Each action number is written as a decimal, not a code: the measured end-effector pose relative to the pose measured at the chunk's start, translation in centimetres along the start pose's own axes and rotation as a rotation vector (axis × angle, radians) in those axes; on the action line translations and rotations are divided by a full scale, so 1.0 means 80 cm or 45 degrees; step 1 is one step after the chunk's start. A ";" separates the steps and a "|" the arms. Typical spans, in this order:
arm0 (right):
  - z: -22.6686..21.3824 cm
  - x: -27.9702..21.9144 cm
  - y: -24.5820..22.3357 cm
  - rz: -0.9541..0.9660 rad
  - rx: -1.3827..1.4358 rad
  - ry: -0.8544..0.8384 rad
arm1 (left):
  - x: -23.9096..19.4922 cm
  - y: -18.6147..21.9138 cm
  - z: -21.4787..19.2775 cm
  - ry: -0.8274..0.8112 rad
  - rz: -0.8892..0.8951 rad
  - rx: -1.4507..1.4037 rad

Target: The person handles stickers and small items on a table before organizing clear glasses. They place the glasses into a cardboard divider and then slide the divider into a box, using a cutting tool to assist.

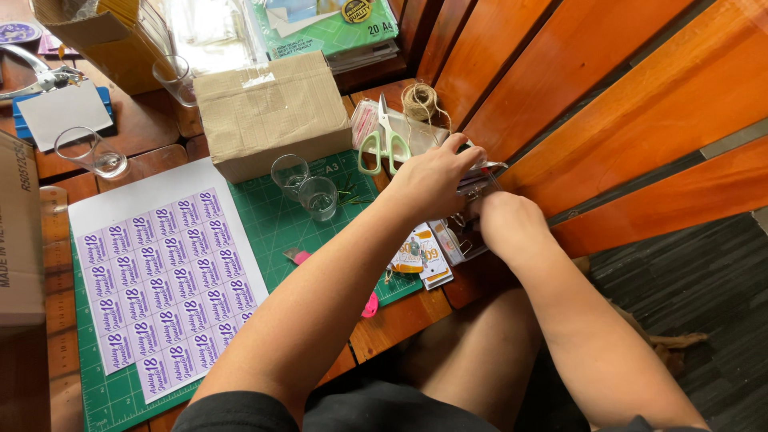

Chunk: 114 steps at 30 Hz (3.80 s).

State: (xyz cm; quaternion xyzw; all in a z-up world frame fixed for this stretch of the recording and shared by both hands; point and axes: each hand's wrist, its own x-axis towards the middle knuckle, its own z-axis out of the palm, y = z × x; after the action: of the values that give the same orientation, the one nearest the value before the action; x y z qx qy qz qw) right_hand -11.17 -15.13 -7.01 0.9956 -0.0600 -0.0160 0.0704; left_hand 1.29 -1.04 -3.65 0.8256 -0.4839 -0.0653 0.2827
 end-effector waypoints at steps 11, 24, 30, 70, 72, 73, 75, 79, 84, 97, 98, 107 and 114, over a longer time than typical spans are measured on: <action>-0.064 -0.075 0.028 0.356 0.815 0.337 | -0.011 0.018 0.009 0.041 0.024 0.131; -0.033 -0.109 0.011 0.464 1.494 0.842 | -0.031 0.050 0.005 0.016 -0.067 0.268; -0.037 -0.100 -0.011 0.468 1.661 0.899 | -0.084 0.070 -0.041 0.007 -0.039 0.100; -0.027 -0.017 -0.415 0.267 2.457 -0.357 | -0.498 -0.123 -0.069 1.234 -0.932 -0.584; -0.022 -0.017 -0.416 0.239 2.417 -0.351 | -0.497 -0.124 -0.068 1.144 -0.896 -0.276; -0.019 -0.018 -0.417 0.196 2.421 -0.377 | -0.496 -0.121 -0.069 1.182 -0.849 -0.246; -0.009 -0.017 -0.417 0.154 2.424 -0.402 | -0.490 -0.110 -0.076 1.219 -0.801 -0.217; 0.001 -0.018 -0.420 0.003 2.393 -0.420 | -0.472 -0.106 -0.067 0.987 -1.053 -1.221; -0.010 -0.018 -0.425 -0.150 2.422 -0.363 | -0.469 -0.119 -0.043 1.195 -1.056 -1.612; -0.004 -0.018 -0.412 -0.023 2.500 -0.143 | -0.485 -0.111 -0.056 1.590 -1.030 -1.734; -0.002 -0.018 -0.412 -0.026 2.504 -0.080 | -0.485 -0.109 -0.058 1.612 -1.020 -1.734; -0.007 -0.021 -0.409 0.007 2.550 0.221 | -0.489 -0.125 -0.032 1.686 -0.901 -1.780; -0.007 -0.016 -0.423 0.167 2.203 0.018 | -0.491 -0.117 -0.041 1.728 -0.925 -1.707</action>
State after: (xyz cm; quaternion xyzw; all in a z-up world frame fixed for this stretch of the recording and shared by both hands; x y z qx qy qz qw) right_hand -8.48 18.40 -11.22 0.6940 -0.1078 0.0456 -0.7104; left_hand -10.87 36.61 -12.42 0.4572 0.1941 0.0769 0.8645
